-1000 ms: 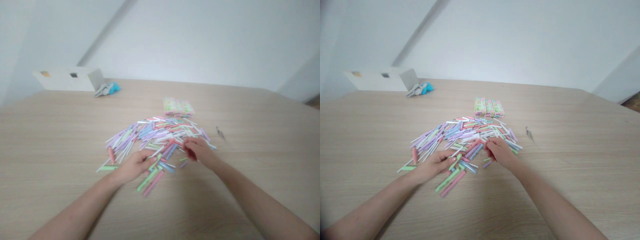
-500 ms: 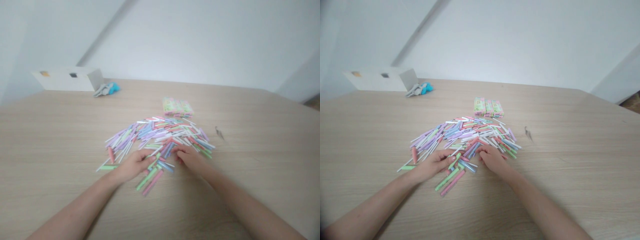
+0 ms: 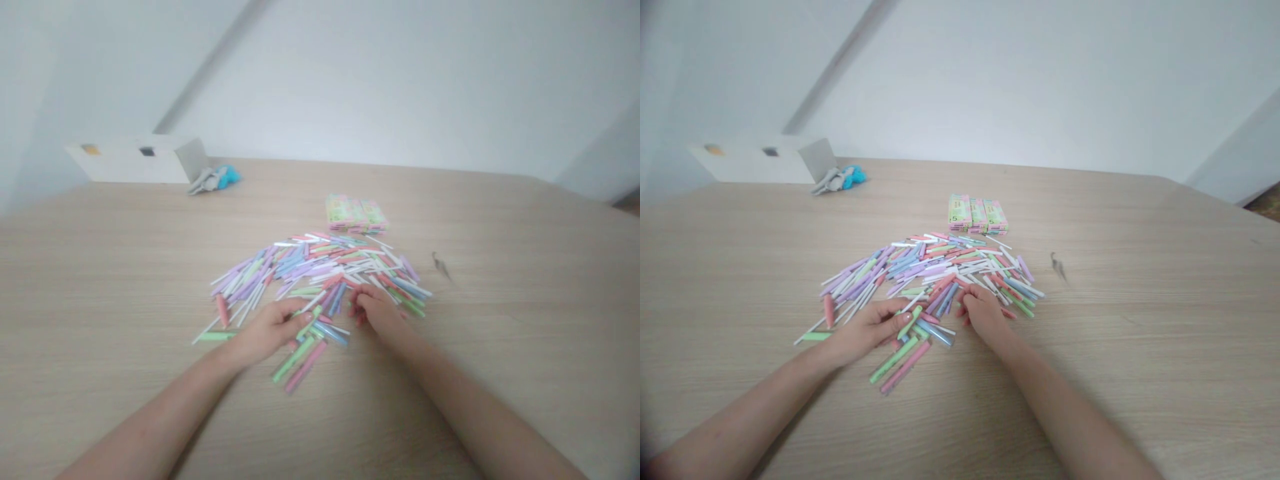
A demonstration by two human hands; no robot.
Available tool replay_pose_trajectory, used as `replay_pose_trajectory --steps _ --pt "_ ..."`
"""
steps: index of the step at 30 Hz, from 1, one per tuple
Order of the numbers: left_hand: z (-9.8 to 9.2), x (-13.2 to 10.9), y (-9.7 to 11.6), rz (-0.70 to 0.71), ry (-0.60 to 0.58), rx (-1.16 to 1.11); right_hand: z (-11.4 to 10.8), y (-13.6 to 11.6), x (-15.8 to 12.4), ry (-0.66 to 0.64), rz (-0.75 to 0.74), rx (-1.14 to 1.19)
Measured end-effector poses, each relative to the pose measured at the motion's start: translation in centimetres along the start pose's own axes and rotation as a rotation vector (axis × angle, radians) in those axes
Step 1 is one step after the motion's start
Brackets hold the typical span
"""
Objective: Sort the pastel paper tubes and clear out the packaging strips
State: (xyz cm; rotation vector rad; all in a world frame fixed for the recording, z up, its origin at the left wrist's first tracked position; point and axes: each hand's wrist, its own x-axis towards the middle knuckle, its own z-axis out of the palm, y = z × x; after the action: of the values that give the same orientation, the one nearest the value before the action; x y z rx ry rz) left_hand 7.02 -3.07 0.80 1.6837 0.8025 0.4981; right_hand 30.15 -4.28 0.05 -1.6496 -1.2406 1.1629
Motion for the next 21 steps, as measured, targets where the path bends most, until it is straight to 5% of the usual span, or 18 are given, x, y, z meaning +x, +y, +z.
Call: replay_pose_trajectory --steps 16,21 --pt "0.2 -0.1 0.3 0.029 0.002 -0.009 -0.7 0.2 -0.7 0.070 -0.046 0.105" --pt "0.7 -0.1 0.7 0.055 0.025 -0.057 0.1 -0.6 -2.2 -0.102 -0.243 0.111"
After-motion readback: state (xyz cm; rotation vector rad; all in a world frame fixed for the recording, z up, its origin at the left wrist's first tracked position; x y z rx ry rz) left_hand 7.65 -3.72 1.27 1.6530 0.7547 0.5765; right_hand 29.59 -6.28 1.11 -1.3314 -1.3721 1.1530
